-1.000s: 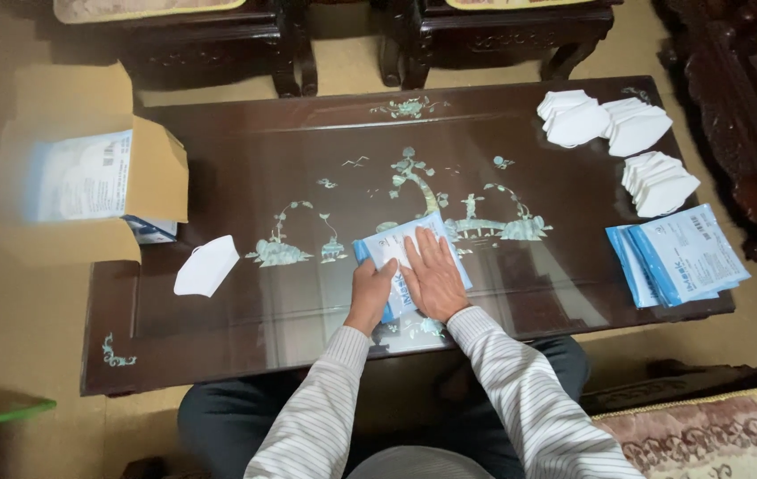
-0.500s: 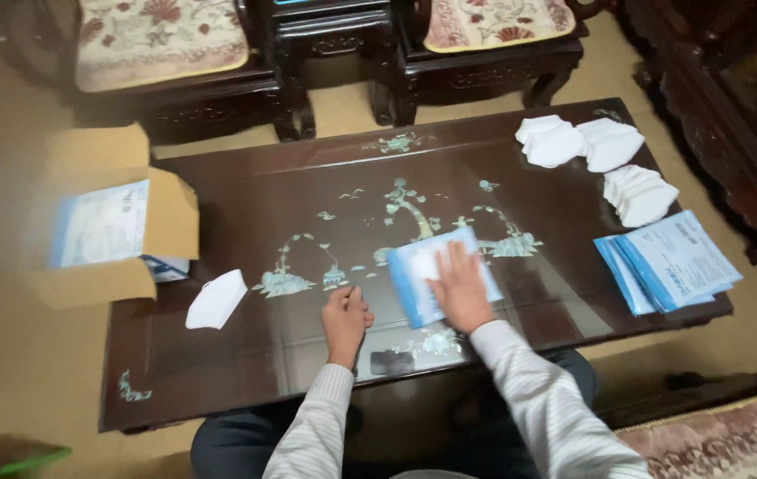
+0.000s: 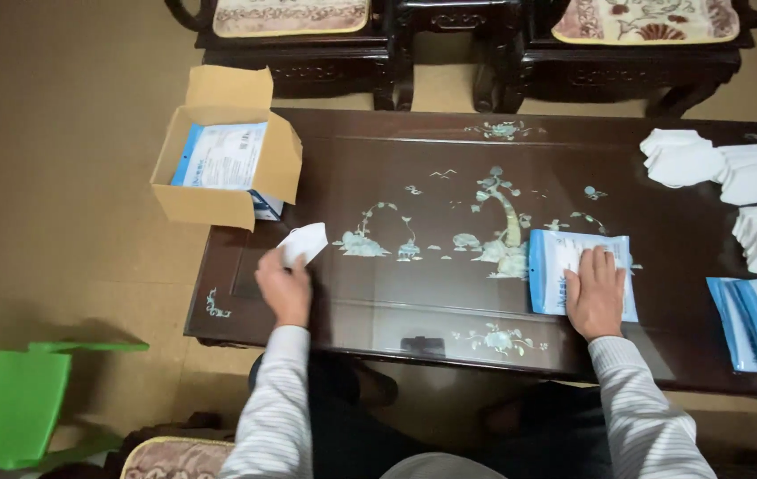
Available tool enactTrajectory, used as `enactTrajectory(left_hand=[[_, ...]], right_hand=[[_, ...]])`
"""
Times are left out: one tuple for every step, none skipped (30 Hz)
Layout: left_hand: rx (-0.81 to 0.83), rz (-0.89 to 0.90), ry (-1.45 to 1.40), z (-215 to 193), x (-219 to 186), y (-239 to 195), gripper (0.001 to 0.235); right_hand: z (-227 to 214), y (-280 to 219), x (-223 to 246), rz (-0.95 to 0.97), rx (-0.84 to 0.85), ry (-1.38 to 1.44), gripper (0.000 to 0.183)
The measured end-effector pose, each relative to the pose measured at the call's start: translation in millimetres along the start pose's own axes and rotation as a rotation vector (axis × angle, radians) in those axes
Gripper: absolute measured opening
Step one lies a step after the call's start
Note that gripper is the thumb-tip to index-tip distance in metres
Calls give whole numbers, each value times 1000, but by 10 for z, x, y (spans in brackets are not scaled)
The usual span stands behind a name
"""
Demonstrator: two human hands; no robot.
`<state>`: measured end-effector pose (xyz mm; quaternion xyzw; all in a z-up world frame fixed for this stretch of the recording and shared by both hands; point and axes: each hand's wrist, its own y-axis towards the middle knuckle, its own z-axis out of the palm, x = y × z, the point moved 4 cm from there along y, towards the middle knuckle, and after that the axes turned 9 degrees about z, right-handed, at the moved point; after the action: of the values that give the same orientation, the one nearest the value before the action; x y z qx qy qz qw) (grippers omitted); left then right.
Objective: Manually folding white face masks and inserting them into individual blue packaging envelopes on a table.
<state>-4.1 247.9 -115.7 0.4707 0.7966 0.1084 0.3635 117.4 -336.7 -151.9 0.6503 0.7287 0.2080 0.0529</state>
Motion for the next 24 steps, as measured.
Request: enactTrajectory(left_hand=[[2,5,-5,-62,35,66,44],[143,-83,22,-73,107,120,53],[280,-171,51,-93,167,175,61],[278,-166,47,-130,125,213,61],[333,-178,81,-159,102,237,64],[388,-190,115,-185,82,261,67],[391,-186,111,-126,136,253,67],[386,-204,100,-67,198,242,70],[382,-225,89,-17,266,213,73],[386,-225,85,-23,232,198,73],[379,-244,35,-33,210,203,72],[371,-262,-16,-46,186,209,71],[371,-262,-16,-87,138,212,71],[372,-270,-34,-126,89,212,63],[374,-276,-53,-154,32,208,56],[374,-274,-53,-100,87,172,56],[340,-260,-82,-49,131,142,45],[306,-246,-111,4,174,113,34],[306,-244,-115,-11,38,90,34],[274,-276,-292,-14,-95,66,26],[246,-310,-467,-27,-219,12,17],[251,-312,-470,58,-347,-71,17],[301,-312,-565,161,-492,-179,18],[351,-313,-660,261,-642,-293,18]], right_hand=[[-12,-9,15,5,-3,-3,59],[-9,-20,21,34,37,-2,60],[-7,-6,25,60,76,1,61],[-13,5,24,63,70,0,61],[-16,1,28,78,92,1,61],[-15,-1,33,92,113,2,61],[-22,2,40,96,111,-1,61],[-16,4,42,113,132,5,62],[-21,4,46,127,156,10,63],[-35,-17,33,128,157,5,63],[-21,-13,35,136,168,-10,63],[-10,-8,37,143,179,-24,63],[-9,-4,42,143,178,-24,63],[-10,2,46,142,172,-17,64],[-10,0,37,142,165,-10,64],[-3,0,38,144,164,-10,64],[-28,5,38,135,124,23,63],[-52,11,37,127,84,55,63],[-154,24,125,128,81,53,63],[-284,41,214,123,-1,96,68],[-423,24,301,119,-78,137,75],[-410,62,425,121,-75,132,75],[-438,62,555,59,-162,272,70],[-467,57,674,-5,-249,412,68]])
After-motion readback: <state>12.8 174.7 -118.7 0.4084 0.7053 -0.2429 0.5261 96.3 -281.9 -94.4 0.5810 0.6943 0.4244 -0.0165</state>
